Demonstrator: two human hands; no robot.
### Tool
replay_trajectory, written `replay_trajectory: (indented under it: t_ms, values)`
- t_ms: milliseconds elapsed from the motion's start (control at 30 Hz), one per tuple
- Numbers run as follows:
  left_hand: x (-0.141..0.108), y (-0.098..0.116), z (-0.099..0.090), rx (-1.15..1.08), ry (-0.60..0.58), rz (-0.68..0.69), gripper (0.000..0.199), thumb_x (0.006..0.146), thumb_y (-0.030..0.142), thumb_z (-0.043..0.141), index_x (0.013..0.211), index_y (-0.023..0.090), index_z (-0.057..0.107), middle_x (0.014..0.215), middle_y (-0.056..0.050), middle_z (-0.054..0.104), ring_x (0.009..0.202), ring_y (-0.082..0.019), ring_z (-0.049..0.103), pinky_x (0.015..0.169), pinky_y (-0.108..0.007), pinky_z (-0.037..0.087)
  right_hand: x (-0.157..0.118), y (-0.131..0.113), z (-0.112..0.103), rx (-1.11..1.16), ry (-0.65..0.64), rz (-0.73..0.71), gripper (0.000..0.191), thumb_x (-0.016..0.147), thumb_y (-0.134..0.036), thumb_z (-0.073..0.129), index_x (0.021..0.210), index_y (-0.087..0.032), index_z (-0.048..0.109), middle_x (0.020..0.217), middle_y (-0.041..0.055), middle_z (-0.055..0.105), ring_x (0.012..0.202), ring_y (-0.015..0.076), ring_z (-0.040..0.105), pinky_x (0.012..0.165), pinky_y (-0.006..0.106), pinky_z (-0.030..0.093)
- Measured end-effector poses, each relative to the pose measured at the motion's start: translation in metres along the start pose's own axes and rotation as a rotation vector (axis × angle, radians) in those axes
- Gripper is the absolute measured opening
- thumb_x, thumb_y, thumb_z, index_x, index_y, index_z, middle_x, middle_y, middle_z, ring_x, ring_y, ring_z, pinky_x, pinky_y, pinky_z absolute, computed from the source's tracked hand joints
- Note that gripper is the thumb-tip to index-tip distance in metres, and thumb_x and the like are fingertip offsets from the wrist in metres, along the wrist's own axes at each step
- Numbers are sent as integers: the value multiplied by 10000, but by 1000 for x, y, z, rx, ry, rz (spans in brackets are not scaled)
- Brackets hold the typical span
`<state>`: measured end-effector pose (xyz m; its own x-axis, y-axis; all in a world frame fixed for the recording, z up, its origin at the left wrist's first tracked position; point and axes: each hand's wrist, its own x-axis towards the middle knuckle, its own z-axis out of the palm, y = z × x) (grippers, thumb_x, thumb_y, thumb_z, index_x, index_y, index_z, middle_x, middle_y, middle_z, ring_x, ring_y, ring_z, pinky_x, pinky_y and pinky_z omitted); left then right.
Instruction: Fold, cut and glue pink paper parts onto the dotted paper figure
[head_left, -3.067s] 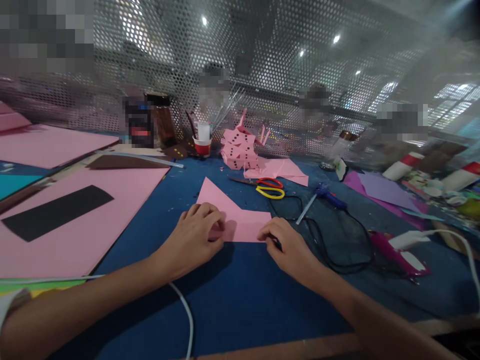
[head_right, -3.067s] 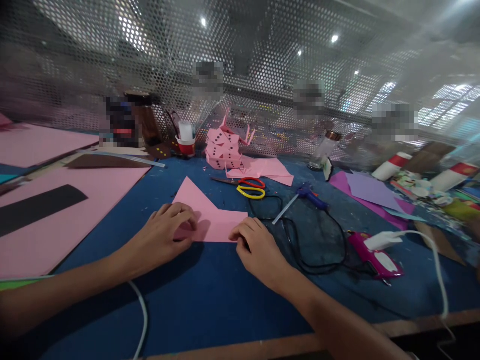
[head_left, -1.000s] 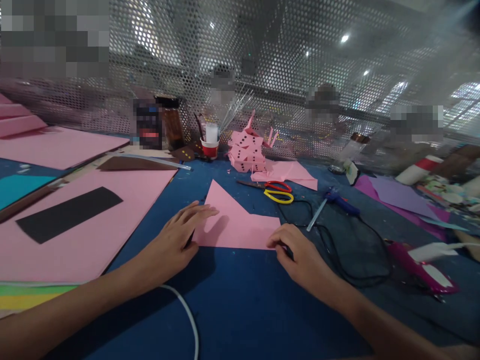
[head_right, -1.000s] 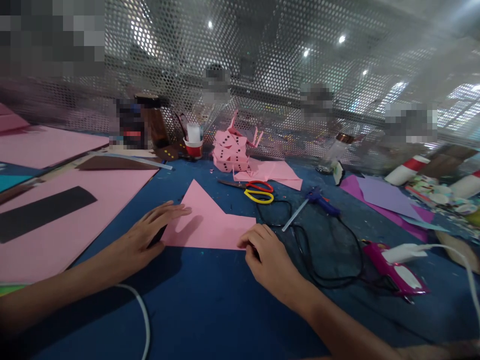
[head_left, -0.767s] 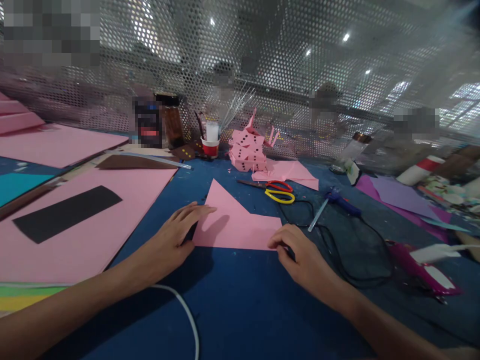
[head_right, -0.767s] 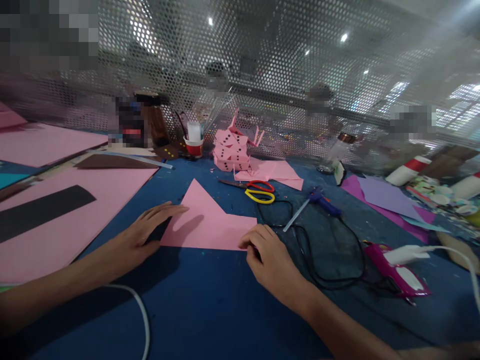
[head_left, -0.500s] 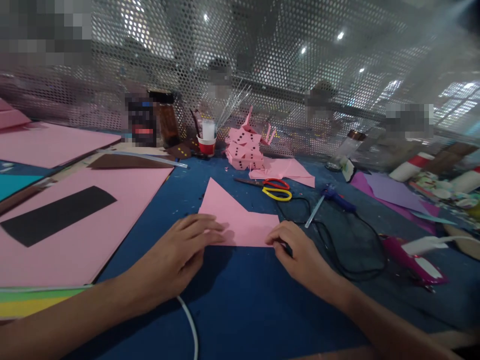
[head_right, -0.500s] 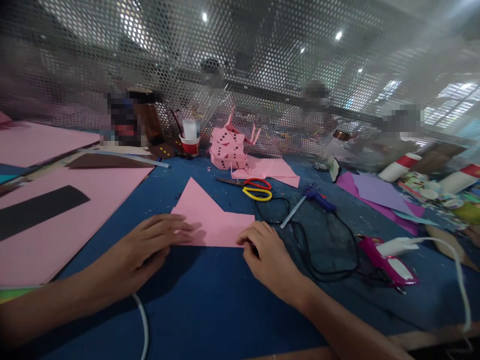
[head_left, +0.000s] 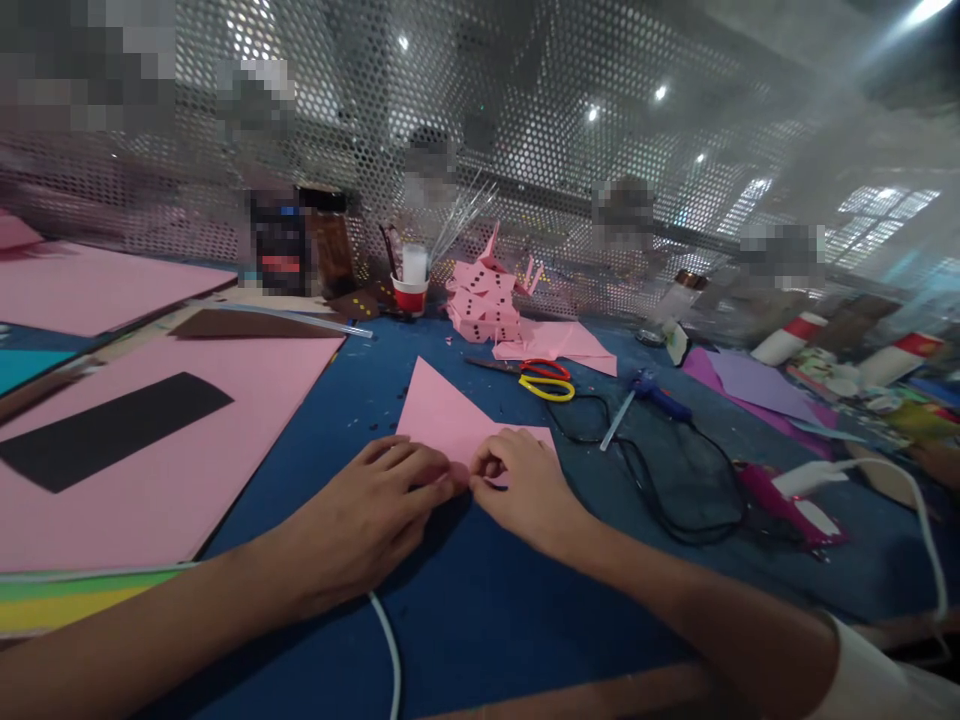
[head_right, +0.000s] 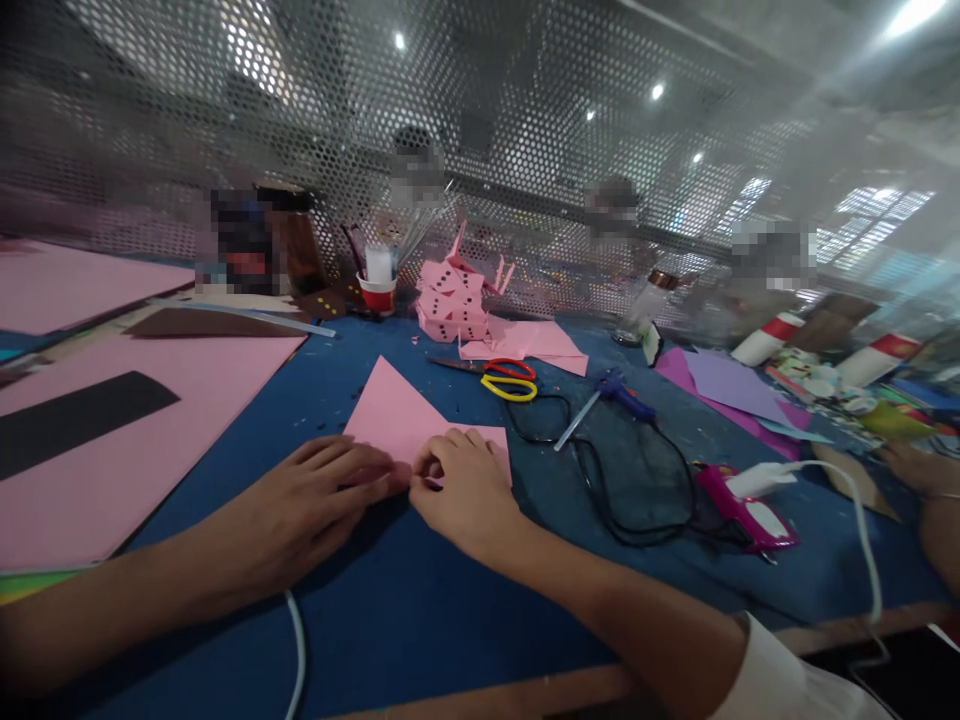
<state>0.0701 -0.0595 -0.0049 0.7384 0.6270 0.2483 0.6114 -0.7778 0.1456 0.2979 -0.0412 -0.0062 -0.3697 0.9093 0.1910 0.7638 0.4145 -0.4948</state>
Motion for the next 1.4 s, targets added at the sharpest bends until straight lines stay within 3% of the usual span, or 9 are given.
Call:
replay_trajectory:
  t_ms: [200, 533, 933, 1100, 1233, 1300, 1400]
  values:
    - [0, 0, 0, 0, -17, -3, 472, 934, 100, 508, 1344, 321, 579, 1321, -58, 630, 1223, -267, 571, 1081, -466, 404, -3, 1, -5, 27, -6, -8, 196, 784, -50, 676, 851, -233, 656, 895, -6, 681, 928, 202, 584, 854, 368, 403]
    - [-1, -2, 3, 0, -5, 3, 584, 975, 96, 448, 1492, 369, 450, 1377, -45, 611, 1271, -255, 540, 1093, -465, 403, -21, 30, -19, 27, 62, 16, 259, 735, 10, 613, 809, -231, 674, 877, 5, 667, 896, 200, 581, 835, 364, 420]
    - [-2, -3, 5, -78, 12, -46, 437, 1018, 193, 476, 1416, 366, 533, 1385, -38, 603, 1300, -250, 524, 1103, -455, 422, -46, 68, -44, 13, 71, 96, 270, 769, -13, 562, 851, -236, 690, 930, 16, 684, 932, 206, 605, 863, 356, 446]
    - [13, 3, 6, -213, 43, -136, 245, 1034, 267, 496, 1229, 290, 642, 1294, -62, 622, 1211, -243, 567, 1038, -415, 458, -49, 73, -44, 39, 70, 103, 287, 774, -11, 534, 853, -240, 690, 933, 18, 683, 934, 215, 607, 859, 355, 455]
    - [34, 14, 7, -204, 88, -249, 169, 999, 238, 520, 876, 208, 633, 1026, -70, 655, 1007, -254, 591, 911, -420, 476, -50, 70, -43, 19, 92, 101, 275, 804, -19, 524, 844, -238, 685, 945, 21, 692, 956, 221, 611, 880, 369, 447]
    - [44, 18, 9, -157, 98, -333, 155, 959, 237, 557, 813, 204, 596, 961, -69, 643, 973, -268, 580, 876, -428, 472, -50, 69, -43, -6, 100, 90, 264, 818, -26, 529, 849, -236, 686, 944, 22, 693, 956, 222, 613, 898, 381, 438]
    - [50, 20, 15, -139, 129, -400, 84, 908, 265, 597, 847, 207, 595, 1028, -77, 646, 1019, -287, 565, 926, -461, 457, -51, 69, -42, -25, 109, 68, 251, 826, -31, 538, 857, -232, 684, 948, 21, 693, 956, 222, 611, 897, 385, 431]
